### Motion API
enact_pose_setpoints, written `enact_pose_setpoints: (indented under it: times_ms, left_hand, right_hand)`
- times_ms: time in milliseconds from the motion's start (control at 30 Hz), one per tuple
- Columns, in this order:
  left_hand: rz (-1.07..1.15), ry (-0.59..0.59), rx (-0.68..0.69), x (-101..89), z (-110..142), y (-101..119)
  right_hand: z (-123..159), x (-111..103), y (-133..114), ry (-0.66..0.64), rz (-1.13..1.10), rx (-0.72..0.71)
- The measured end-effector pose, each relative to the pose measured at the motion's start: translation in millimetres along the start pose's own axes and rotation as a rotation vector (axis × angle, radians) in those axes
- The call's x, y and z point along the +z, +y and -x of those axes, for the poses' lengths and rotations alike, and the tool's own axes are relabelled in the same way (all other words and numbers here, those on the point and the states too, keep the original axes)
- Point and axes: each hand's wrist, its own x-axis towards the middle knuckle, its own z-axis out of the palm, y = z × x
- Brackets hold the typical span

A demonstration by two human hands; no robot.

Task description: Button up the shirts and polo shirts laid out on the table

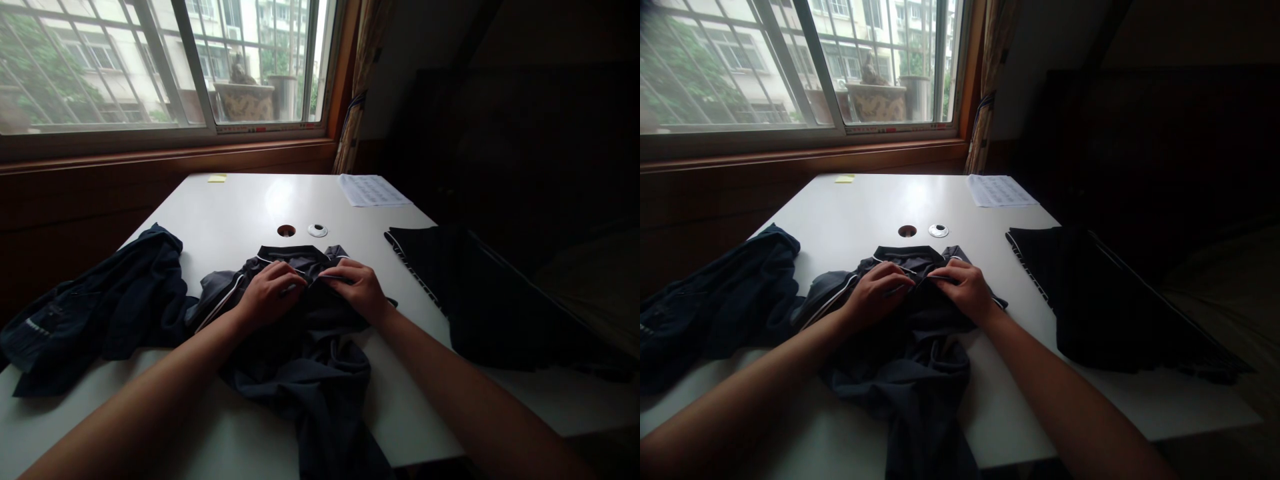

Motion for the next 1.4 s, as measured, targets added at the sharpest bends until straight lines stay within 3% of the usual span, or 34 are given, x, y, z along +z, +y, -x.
enact_pose_setpoints:
  times_ms: [167,367,667,833,933,1100,1400]
  left_hand:
    - [-0.016,-0.154,-0.059,7.1,1.6,2.3]
    - [0.031,-0.233,-0.143,11.5,-0.8,-3.6]
    - [0.270,-0.241,-0.231,0.1,-9.4,-3.0]
    - [0.362,-0.220,-0.306,-3.6,-10.7,-6.2]
    - [0.408,-0.203,-0.340,-4.3,-10.1,-9.8]
    - [0.445,-0.181,-0.372,-4.6,-9.5,-13.4]
    - [0.473,-0.178,-0.391,-4.3,-8.2,-11.3]
  right_hand:
    - [0.6,2.8,1.6,0.004,0.033,-0.022]
    - [2.1,6.3,-0.1,-0.014,0.081,-0.106]
    - [2.4,8.2,-8.1,0.155,0.135,-0.087]
    - [5.6,6.9,-16.8,0.219,0.233,-0.153]
    - [7.3,9.0,-19.4,0.153,0.273,-0.216]
    - [6.5,15.4,-16.1,-0.136,0.244,-0.234]
    - [5.5,18.4,-11.0,-0.221,0.291,-0.180]
